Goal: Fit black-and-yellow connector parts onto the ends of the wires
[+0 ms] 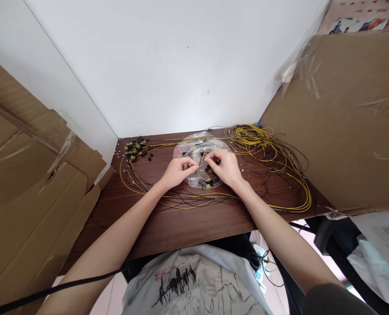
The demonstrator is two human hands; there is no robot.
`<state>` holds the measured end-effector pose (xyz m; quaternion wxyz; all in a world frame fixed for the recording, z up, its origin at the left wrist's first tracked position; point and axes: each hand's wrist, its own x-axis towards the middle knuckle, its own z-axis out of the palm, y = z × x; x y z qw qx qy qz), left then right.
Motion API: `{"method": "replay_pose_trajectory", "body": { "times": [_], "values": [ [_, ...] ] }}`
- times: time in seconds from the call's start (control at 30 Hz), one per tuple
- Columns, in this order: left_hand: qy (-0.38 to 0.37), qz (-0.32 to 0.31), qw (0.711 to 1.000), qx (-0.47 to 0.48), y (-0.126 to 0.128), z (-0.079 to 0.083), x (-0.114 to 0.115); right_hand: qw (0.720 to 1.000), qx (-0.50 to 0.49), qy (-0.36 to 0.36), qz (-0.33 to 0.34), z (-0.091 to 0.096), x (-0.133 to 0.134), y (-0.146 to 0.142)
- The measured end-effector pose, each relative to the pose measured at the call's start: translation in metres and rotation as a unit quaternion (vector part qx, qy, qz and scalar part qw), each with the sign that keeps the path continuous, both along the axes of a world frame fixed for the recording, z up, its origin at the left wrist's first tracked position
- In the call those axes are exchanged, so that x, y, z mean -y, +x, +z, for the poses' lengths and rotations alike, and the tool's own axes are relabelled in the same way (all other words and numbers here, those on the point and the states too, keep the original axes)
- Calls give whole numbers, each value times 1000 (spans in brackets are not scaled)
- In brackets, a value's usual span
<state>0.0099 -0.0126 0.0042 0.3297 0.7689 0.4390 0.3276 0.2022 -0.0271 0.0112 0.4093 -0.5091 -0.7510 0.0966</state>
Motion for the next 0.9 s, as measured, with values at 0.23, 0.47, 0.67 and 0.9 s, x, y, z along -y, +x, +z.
{"method": "replay_pose_trajectory", "body": {
  "times": [0.23,0.47,0.67,0.9],
  "values": [
    [-1,1,1000,-3,-1,0,1,998,25,-7,49,-1,-1,0],
    [2,-8,1000,11,-1,-1,0,992,67,-38,101,-4,2,-4],
    [1,-5,1000,1,0,0,0,994,63,-39,85,-3,4,-6],
    [-8,-1,1000,8,1,2,2,997,42,-32,48,-3,1,-4]
  ]
}}
